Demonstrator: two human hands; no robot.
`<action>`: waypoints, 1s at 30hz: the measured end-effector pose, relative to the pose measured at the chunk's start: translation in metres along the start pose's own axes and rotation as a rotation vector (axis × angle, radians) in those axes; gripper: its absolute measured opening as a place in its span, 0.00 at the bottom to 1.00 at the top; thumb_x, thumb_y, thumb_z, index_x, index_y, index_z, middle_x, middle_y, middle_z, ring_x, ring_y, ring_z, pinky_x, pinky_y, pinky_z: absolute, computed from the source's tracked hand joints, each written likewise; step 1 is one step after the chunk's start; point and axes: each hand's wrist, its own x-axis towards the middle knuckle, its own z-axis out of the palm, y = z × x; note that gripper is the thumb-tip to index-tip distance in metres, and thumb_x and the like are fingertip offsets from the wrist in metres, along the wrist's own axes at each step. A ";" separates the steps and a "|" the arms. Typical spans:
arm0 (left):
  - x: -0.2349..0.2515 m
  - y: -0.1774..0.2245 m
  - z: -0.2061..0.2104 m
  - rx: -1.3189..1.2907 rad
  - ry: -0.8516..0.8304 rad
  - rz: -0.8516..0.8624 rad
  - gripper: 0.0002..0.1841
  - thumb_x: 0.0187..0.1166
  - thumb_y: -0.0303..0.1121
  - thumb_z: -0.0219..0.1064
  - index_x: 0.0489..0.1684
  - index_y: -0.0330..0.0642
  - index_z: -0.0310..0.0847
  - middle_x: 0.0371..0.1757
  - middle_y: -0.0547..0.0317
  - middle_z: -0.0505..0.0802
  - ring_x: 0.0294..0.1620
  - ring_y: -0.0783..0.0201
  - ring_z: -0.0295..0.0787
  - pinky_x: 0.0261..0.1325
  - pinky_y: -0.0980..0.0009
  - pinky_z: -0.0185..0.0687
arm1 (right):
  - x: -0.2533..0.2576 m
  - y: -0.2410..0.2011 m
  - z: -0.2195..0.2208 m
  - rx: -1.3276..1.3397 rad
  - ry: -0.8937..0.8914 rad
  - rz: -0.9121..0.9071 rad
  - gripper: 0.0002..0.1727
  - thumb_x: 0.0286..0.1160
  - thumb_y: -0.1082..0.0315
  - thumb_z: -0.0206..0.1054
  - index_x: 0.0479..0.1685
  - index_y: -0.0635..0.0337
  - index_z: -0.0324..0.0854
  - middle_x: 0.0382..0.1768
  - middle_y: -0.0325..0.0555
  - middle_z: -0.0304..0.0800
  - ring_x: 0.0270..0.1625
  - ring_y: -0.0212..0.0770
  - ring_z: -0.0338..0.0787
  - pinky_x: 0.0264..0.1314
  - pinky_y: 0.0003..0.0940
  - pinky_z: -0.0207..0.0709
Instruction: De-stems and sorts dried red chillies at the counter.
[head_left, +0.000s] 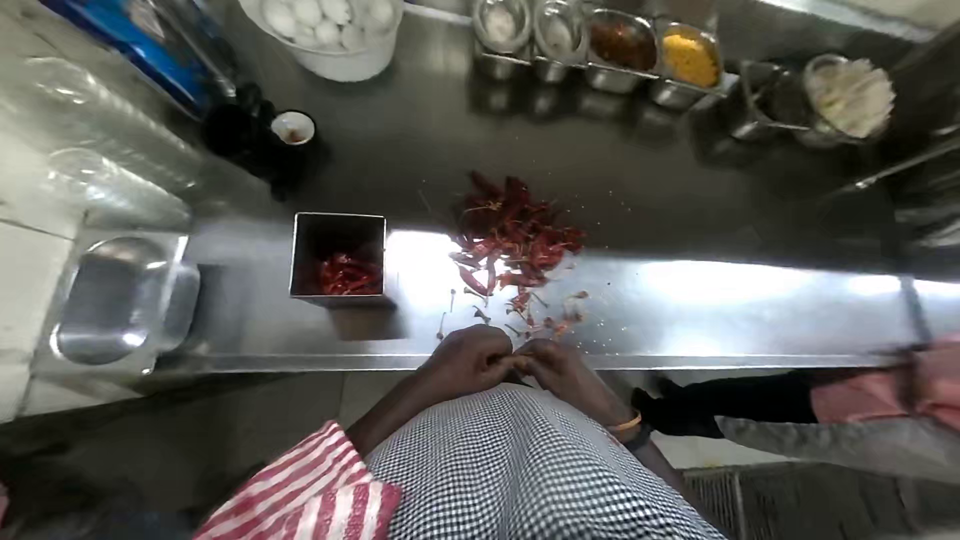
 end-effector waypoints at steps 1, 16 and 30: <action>0.004 0.002 -0.002 0.044 -0.061 0.030 0.11 0.80 0.35 0.68 0.29 0.40 0.87 0.33 0.58 0.89 0.39 0.64 0.87 0.45 0.63 0.86 | 0.004 -0.006 -0.006 -0.176 -0.045 -0.004 0.07 0.83 0.68 0.66 0.49 0.60 0.88 0.39 0.45 0.91 0.37 0.37 0.89 0.44 0.34 0.86; 0.050 -0.005 -0.015 0.377 -0.034 -0.230 0.11 0.85 0.37 0.65 0.56 0.45 0.88 0.49 0.51 0.91 0.52 0.52 0.90 0.58 0.49 0.85 | -0.016 0.023 -0.039 0.766 0.451 0.408 0.11 0.91 0.61 0.57 0.57 0.56 0.79 0.34 0.43 0.87 0.29 0.36 0.88 0.29 0.31 0.87; 0.072 0.001 0.002 0.574 0.004 -0.481 0.14 0.84 0.40 0.63 0.57 0.43 0.86 0.56 0.44 0.89 0.60 0.43 0.86 0.61 0.44 0.80 | -0.011 0.014 -0.048 1.057 0.270 0.332 0.18 0.88 0.73 0.53 0.72 0.58 0.77 0.60 0.54 0.89 0.51 0.45 0.94 0.53 0.40 0.90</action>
